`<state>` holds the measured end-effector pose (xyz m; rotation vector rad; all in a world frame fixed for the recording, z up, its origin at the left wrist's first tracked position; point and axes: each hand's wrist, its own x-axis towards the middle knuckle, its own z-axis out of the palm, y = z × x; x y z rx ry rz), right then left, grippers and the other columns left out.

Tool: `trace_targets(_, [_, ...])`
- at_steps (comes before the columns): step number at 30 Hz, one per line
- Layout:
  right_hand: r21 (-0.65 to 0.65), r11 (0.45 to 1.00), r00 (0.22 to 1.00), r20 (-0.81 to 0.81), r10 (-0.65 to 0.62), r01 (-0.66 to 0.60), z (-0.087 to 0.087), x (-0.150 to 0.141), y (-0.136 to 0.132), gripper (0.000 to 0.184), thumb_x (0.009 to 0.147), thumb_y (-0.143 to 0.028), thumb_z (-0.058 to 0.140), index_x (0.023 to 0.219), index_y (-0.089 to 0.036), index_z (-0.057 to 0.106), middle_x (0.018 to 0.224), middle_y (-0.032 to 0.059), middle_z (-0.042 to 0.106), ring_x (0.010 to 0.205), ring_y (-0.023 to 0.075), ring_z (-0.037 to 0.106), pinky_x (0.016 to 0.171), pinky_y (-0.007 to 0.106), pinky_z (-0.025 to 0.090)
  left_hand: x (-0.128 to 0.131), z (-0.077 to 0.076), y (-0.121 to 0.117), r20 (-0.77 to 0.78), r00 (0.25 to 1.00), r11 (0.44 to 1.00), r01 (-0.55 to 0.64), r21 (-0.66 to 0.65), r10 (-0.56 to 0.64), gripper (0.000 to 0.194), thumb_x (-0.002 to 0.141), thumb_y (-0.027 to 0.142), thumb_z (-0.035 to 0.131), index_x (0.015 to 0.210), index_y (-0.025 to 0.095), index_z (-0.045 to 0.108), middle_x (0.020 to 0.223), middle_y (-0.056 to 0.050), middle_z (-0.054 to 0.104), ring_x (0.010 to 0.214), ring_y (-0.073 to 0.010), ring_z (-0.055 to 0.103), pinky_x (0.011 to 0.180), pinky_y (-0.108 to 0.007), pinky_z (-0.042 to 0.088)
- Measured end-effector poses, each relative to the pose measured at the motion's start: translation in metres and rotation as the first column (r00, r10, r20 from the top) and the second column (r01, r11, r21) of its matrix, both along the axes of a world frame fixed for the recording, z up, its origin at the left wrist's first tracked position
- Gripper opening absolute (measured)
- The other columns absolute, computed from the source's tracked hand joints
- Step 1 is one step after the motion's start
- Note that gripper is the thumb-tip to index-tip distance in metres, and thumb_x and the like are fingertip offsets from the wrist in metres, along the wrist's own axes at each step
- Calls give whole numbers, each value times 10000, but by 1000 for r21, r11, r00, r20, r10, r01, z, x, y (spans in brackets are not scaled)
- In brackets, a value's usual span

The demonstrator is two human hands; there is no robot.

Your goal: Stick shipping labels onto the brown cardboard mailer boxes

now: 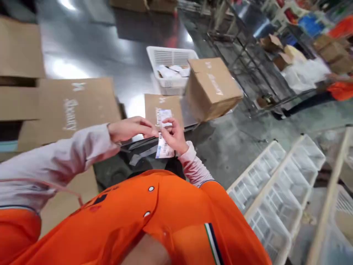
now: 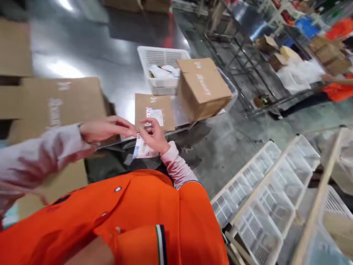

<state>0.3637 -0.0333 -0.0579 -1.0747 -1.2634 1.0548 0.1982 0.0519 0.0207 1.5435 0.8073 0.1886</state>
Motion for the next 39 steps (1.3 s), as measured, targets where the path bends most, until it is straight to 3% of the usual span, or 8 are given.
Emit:
trace_targets(8, [21, 931, 927, 98, 362, -365, 16, -69, -9, 369, 938, -514, 577, 1133, -231, 443, 510, -129, 372, 422, 71, 346, 474, 198, 283, -88, -3, -55, 57, 985, 985, -157, -77, 162, 236, 630, 304, 780, 524, 130, 661, 544, -44, 532, 561, -135, 463, 533, -253, 369])
trace_targets(17, [62, 817, 817, 115, 565, -574, 25, -78, 1, 372, 942, -536, 576, 1100, -225, 446, 517, -123, 384, 421, 69, 367, 440, 181, 307, -103, -8, -81, 151, 927, 926, -307, -221, 343, 215, 639, 307, 813, 615, 115, 720, 577, -55, 576, 576, -132, 467, 548, -250, 403])
trace_targets(21, [230, 807, 825, 322, 464, -544, 30, -75, 13, 377, 996, -533, 474, 1198, -219, 531, 766, -1, 602, 669, 122, 585, 635, 240, 516, -102, -12, -90, 207, 839, 838, -415, -355, 503, 243, 591, 315, 862, 607, 122, 716, 590, -70, 576, 583, -145, 502, 538, -252, 425])
trace_targets(24, [464, 632, 773, 498, 394, -621, 38, -72, 24, 324, 1025, -444, 444, 1160, -245, 663, 1141, 100, 646, 1090, 199, 612, 966, 373, 527, -105, -17, -96, 271, 772, 779, -415, -471, 575, 261, 596, 294, 851, 582, 114, 663, 561, -55, 523, 526, -114, 457, 476, -232, 391])
trace_targets(27, [507, 496, 705, 576, 415, -705, 40, -74, 28, 278, 1026, -352, 468, 1076, -269, 728, 1207, 93, 658, 1204, 209, 587, 1053, 412, 493, -111, -27, -100, 304, 718, 721, -385, -577, 626, 262, 558, 271, 839, 599, 112, 635, 524, -16, 456, 456, -72, 367, 410, -204, 326])
trace_targets(31, [450, 636, 768, 493, 409, -628, 32, -89, 24, 220, 957, -407, 618, 932, -220, 731, 1009, 92, 708, 962, 172, 681, 885, 329, 582, -129, -38, -104, 292, 658, 689, -489, -535, 694, 281, 590, 314, 828, 703, 142, 636, 621, -20, 536, 549, -117, 502, 489, -212, 427])
trace_targets(36, [363, 823, 860, 437, 263, -437, 23, -134, 21, 251, 889, -431, 702, 827, -191, 735, 984, 93, 682, 932, 162, 674, 836, 284, 591, -171, -41, -99, 332, 684, 738, -672, -62, 650, 456, 632, 388, 853, 1003, 164, 711, 948, -73, 692, 828, -183, 635, 720, -243, 513])
trace_targets(39, [297, 874, 862, 455, 224, -384, 22, -165, 17, 257, 879, -442, 707, 825, -194, 742, 1040, 95, 670, 939, 160, 670, 784, 264, 593, -205, -45, -89, 327, 769, 774, -616, 148, 550, 375, 689, 477, 805, 836, 138, 740, 867, -97, 710, 806, -193, 635, 744, -253, 510])
